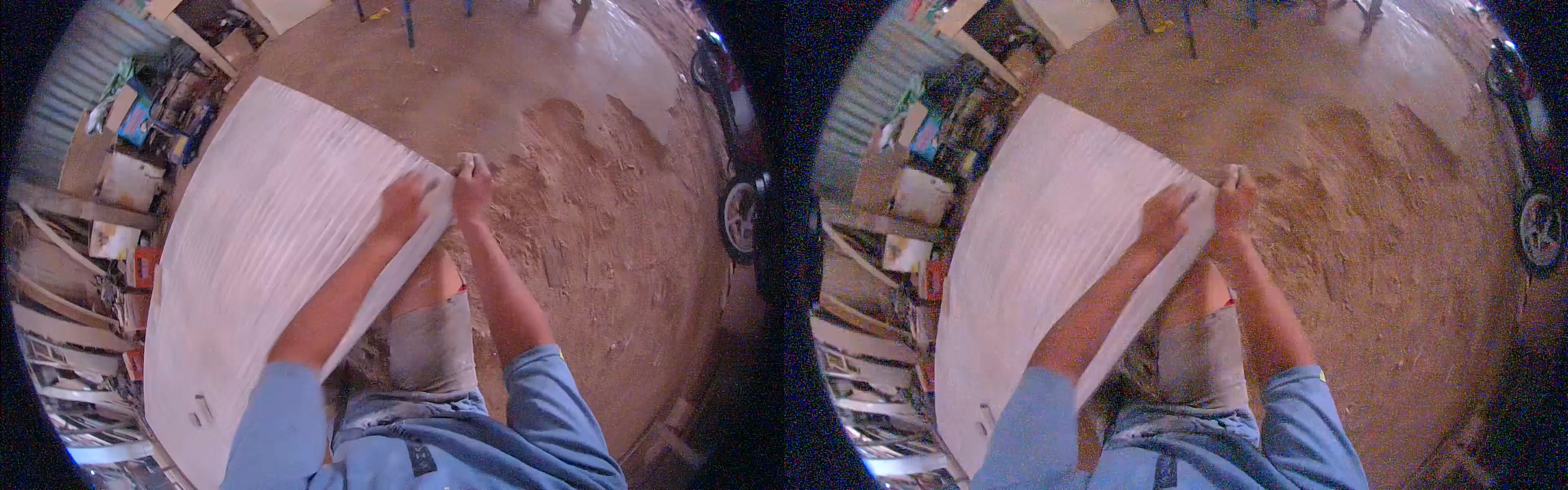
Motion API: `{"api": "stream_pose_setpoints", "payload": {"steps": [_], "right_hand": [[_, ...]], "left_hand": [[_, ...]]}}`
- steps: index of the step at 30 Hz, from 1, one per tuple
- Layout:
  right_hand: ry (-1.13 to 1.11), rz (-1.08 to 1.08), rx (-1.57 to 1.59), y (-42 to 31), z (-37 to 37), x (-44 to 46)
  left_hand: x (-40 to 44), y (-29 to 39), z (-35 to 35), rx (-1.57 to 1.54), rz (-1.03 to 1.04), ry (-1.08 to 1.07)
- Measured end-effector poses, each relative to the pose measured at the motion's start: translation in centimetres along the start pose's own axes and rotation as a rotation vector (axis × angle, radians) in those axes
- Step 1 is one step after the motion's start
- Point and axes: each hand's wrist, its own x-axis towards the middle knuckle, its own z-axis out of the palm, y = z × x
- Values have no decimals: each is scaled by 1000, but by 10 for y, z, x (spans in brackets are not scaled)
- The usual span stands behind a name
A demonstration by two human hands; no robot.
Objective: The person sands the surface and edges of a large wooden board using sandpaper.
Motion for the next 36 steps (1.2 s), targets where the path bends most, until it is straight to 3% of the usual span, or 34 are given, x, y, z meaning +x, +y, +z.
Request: {"api": "stream_pose_setpoints", "payload": {"steps": [2,4,7,8,9,12,13,15,17,18,19,21,23,26,27,28,29,30,31,32,35,36], "right_hand": [[22,-58,-131,3,0,0],[-15,-65,-90,-2,-4,-4],[-29,-28,-71,0,-2,-4],[-19,2,-105,4,-2,-4],[-22,19,-108,5,-2,-5],[45,-82,-120,8,0,-1],[29,-66,-97,11,2,0],[11,-52,-69,8,4,-1],[7,14,17,-6,1,-4],[11,13,13,-7,0,-4],[25,-21,-60,-8,0,-3],[37,-65,-135,0,2,-3],[38,-116,-72,29,7,3],[-22,-90,-200,35,3,6],[-36,-83,-191,28,4,2],[-72,-78,-159,14,-1,0],[-105,-68,-131,7,-5,-3],[-114,-53,-133,8,-4,-3],[-92,-32,-63,12,-2,-2],[-69,-12,7,14,0,-3],[-59,0,20,5,1,-4],[-65,-3,21,5,3,-2]], "left_hand": [[12,4,1,-93,-100,-14],[-11,7,-9,-51,-246,-177],[-142,-9,-61,58,-194,-114],[-172,8,-98,26,-348,-136],[-228,-1,-114,199,-392,-158],[-294,16,-163,212,-716,-221],[-292,15,-159,209,-723,-223],[-271,8,-145,271,-513,-230],[-216,-10,-99,197,-192,-24],[-170,-11,-70,200,-254,-41],[-120,-6,-53,8,-271,-65],[-51,-12,6,106,-2,284],[-7,3,12,-39,-248,-13],[-68,-11,-14,70,-248,-48],[-102,-6,-54,169,-282,-355],[-170,-21,-64,163,-106,0],[-207,2,-110,155,-339,-191],[-289,-21,-130,181,-303,-195],[-319,0,-170,198,-549,-324],[-360,5,-189,224,-490,-178],[-382,12,-205,193,-629,-189],[-372,4,-192,313,-531,-238]]}}
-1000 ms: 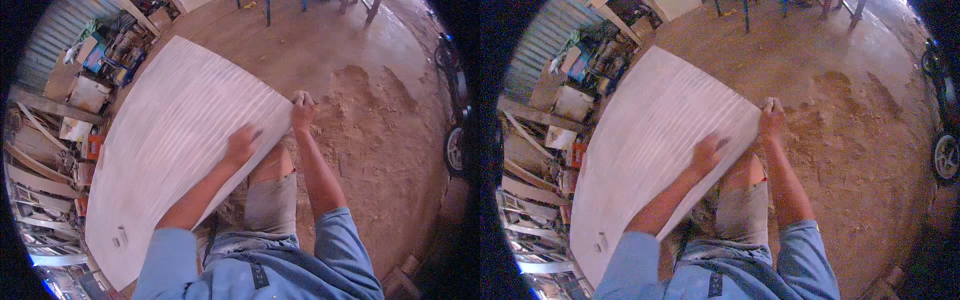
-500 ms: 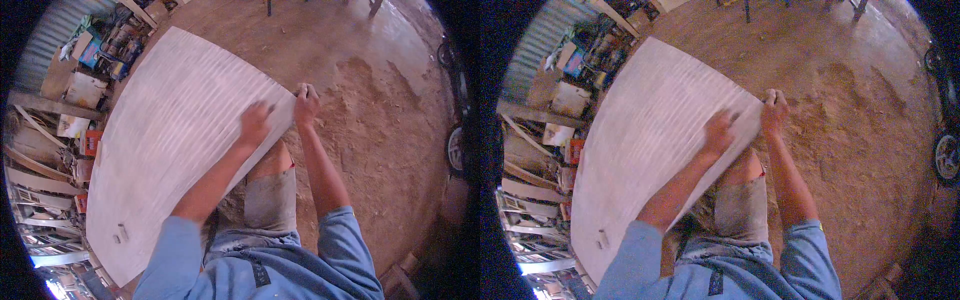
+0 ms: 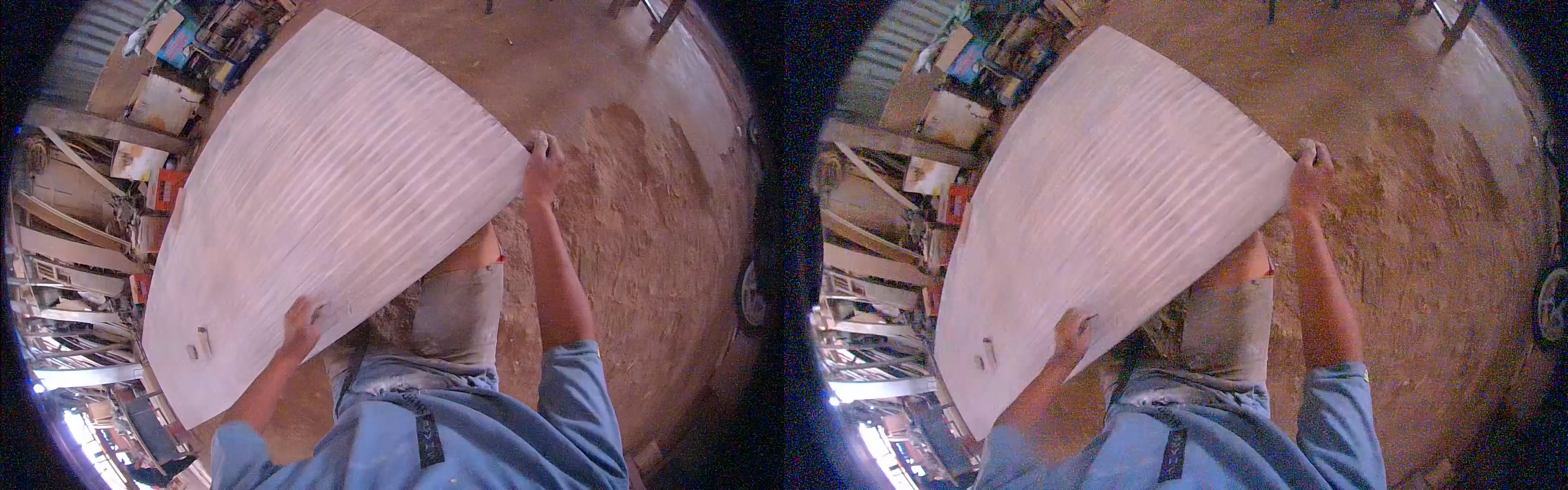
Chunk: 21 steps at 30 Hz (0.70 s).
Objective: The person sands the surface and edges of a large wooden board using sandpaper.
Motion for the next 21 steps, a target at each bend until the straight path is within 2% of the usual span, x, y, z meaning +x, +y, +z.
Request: {"api": "stream_pose_setpoints", "payload": {"steps": [1,2,3,4,5,6,8,9,11,13,14,15,16,18,21], "right_hand": [[-15,-1,-20,3,0,2],[-31,-1,-41,6,-2,2],[-35,-4,-41,12,-3,3],[-34,-33,-43,19,-3,4],[-36,-68,-39,21,-1,5],[-48,-83,-28,16,-1,5],[17,-40,-219,5,-3,0],[-6,-49,-207,7,-4,1],[-64,-42,-170,14,-6,6],[-46,-43,-212,20,-1,5],[-34,-71,-205,12,-2,2],[-21,-98,-203,9,-4,-1],[-21,-91,-210,8,-5,-1],[-25,-44,-163,6,-1,-1],[-8,-85,-113,13,2,1]], "left_hand": [[31,23,3,-63,85,45],[65,43,22,-142,30,69],[103,69,39,-196,146,192],[142,101,39,-202,273,220],[180,130,49,-286,270,260],[212,150,57,-280,236,198],[240,180,51,-391,149,201],[231,167,54,-381,129,217],[195,128,53,-200,290,256],[115,64,25,-170,310,52],[66,27,27,-3,178,-31],[22,-10,15,-49,323,59],[-12,-15,-8,36,198,13],[-49,-23,-5,-32,31,9],[-16,0,27,-77,-2,131]]}}
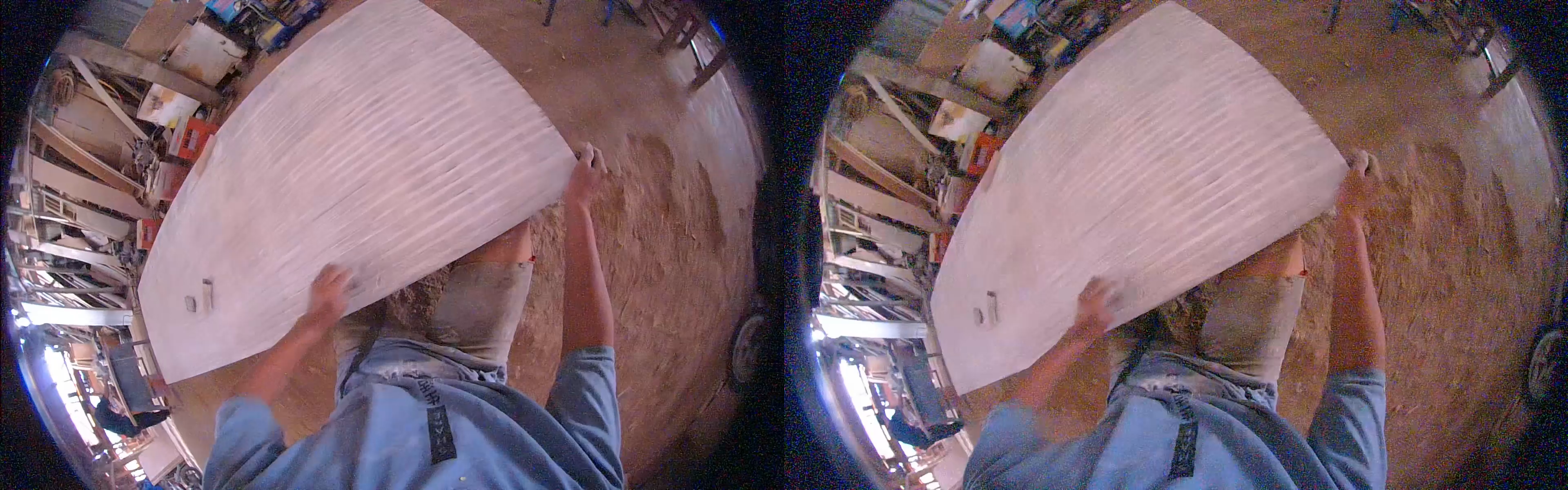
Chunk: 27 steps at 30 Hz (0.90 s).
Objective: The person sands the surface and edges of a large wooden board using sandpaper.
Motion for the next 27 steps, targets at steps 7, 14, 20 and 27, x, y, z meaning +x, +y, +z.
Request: {"api": "stream_pose_setpoints", "payload": {"steps": [7,14,20,27], "right_hand": [[-74,-17,-2,6,-5,7],[-61,32,-103,-18,-10,-8],[38,-25,-191,-13,-8,-2],[-49,-13,-55,-21,-12,-4]], "left_hand": [[109,82,21,-72,123,1],[5,6,-29,-127,-175,-152],[232,149,79,-282,379,134],[188,105,63,-155,422,51]]}}
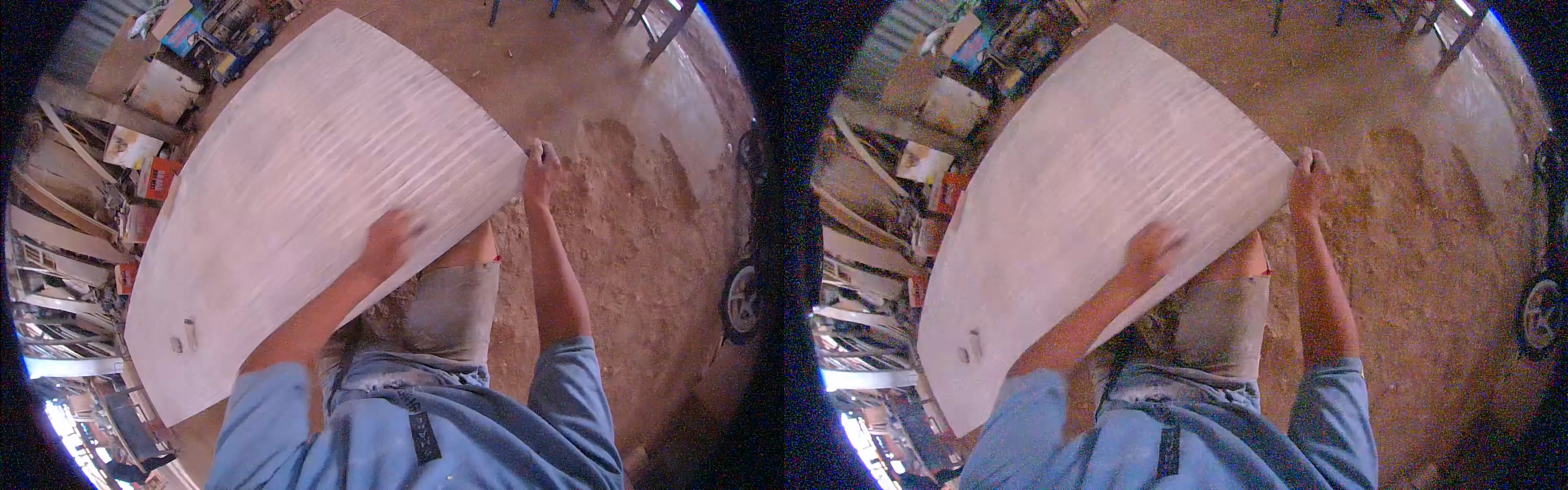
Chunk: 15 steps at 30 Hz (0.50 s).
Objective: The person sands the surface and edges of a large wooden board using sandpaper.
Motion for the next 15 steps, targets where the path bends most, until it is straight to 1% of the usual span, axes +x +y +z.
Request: {"api": "stream_pose_setpoints", "payload": {"steps": [1,2,3,4,5,6,8,9,10,11,12,13,14,15], "right_hand": [[2,14,3,0,0,0],[-1,19,5,-5,-2,0],[-6,24,7,-4,-1,0],[-4,36,6,4,2,1],[30,19,17,8,5,3],[63,-4,25,12,6,5],[72,-6,16,10,4,4],[74,-3,9,6,3,4],[94,56,-107,13,4,6],[116,58,-118,19,3,5],[112,-88,-173,22,2,5],[105,-96,-127,15,0,6],[97,-105,-82,7,-1,6],[108,-113,-87,7,-3,7]], "left_hand": [[-39,1,-31,-55,-181,-92],[-93,-9,-50,57,-145,-98],[-123,0,-81,7,-381,-203],[-148,4,-96,-57,-470,-168],[-152,10,-106,-125,-559,-129],[-146,10,-101,-130,-557,-134],[-111,6,-78,-78,-394,-125],[-78,7,-61,-42,-271,-64],[-34,13,-37,-11,-149,-2],[18,28,-16,-55,-216,-24],[54,16,22,-75,-68,31],[112,33,32,-177,-90,3],[146,32,69,-146,56,292],[186,40,81,-182,-19,175]]}}
